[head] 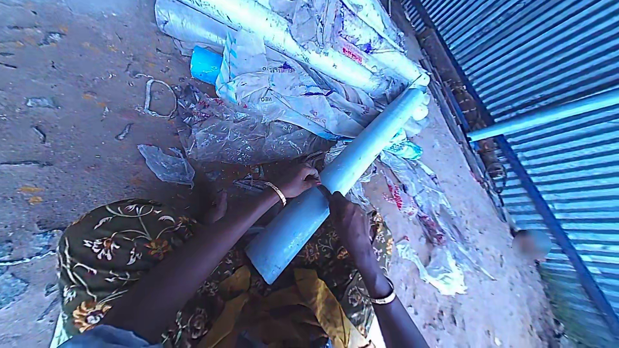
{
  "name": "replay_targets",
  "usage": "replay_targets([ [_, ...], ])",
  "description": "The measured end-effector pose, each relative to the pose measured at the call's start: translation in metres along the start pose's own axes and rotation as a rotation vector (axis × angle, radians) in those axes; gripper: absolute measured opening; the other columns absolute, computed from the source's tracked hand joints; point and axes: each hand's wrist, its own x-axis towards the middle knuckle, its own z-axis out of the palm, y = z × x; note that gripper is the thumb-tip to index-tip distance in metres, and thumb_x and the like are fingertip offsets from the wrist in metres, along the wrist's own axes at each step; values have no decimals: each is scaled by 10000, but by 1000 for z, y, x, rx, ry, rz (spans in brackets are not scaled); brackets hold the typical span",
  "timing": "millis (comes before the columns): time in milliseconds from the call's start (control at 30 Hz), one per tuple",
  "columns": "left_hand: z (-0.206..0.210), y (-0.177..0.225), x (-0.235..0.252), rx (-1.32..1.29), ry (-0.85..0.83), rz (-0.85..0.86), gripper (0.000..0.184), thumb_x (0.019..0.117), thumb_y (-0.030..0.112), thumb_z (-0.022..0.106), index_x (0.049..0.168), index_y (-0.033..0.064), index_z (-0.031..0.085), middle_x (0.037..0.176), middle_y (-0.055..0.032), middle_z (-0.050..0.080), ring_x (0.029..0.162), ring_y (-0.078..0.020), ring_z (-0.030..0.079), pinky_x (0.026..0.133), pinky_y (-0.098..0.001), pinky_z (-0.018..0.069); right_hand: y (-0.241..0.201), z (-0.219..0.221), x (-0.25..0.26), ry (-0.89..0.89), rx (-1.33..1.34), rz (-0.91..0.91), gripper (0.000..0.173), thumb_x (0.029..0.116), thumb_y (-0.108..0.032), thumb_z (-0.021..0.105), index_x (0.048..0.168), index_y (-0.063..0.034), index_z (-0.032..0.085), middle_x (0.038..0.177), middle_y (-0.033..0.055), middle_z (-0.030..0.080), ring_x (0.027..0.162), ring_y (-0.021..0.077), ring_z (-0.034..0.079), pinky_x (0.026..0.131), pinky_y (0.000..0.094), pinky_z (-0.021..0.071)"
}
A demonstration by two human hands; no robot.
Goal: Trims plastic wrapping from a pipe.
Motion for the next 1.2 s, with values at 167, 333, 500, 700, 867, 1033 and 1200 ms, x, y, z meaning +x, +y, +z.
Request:
replay_targets([
  [167, 1, 3, -5, 151, -19, 27, 234, 1025, 141, 600, 1096, -44, 724, 1186, -235, 661, 1172, -352, 600, 1036, -498, 430, -1, 9, -7, -11, 113, 44, 355, 1114, -256, 402, 1133, -14, 661, 898, 229, 700, 887, 421, 701, 758, 575, 509],
  [333, 3, 2, -24, 122, -35, -4, 225, 1016, 140, 616, 1069, -47, 729, 1182, -235, 648, 1166, -350, 582, 1027, -507, 416, -8, 22, -25, -4, 152, 55, 357, 1113, -277, 411, 1143, -35, 672, 879, 213, 708, 871, 414, 709, 747, 566, 519],
  [500, 5, 7, -38, 154, -42, -35, 218, 1010, 143, 628, 1066, -40, 733, 1189, -232, 645, 1189, -357, 568, 1050, -541, 380, -10, 31, -40, 43, 170, 44, 366, 1110, -277, 415, 1118, -25, 680, 839, 210, 705, 837, 409, 712, 717, 558, 518],
  [700, 4, 11, -53, 197, -92, -67, 207, 1003, 158, 640, 1056, -6, 754, 1186, -206, 658, 1206, -337, 568, 1104, -570, 308, -7, 48, -55, 85, 258, 4, 347, 1096, -265, 446, 1071, -20, 691, 754, 186, 682, 743, 399, 700, 651, 558, 512],
  [867, -4, 18, -62, 234, -198, -78, 196, 985, 150, 669, 1010, -20, 762, 1143, -212, 668, 1183, -356, 566, 1086, -596, 305, -5, 67, -68, 176, 344, -107, 339, 1062, -243, 489, 920, -1, 679, 596, 126, 582, 558, 322, 626, 526, 489, 475],
  [1033, -8, 17, -64, 156, -87, 101, 175, 971, 129, 659, 945, -13, 759, 1122, -170, 658, 1156, -291, 566, 1075, -485, 347, 9, 68, -62, 328, 422, -245, 285, 1015, -182, 514, 955, 11, 715, 584, 89, 580, 495, 253, 589, 484, 443, 475],
  [1200, 9, 15, -24, 169, 127, 188, 152, 963, 124, 685, 973, -12, 751, 1180, -190, 651, 1186, -333, 583, 1067, -534, 391, 27, 35, -17, 317, 454, -252, 216, 1016, -104, 547, 1038, 53, 694, 746, 143, 666, 613, 243, 628, 618, 437, 523],
])
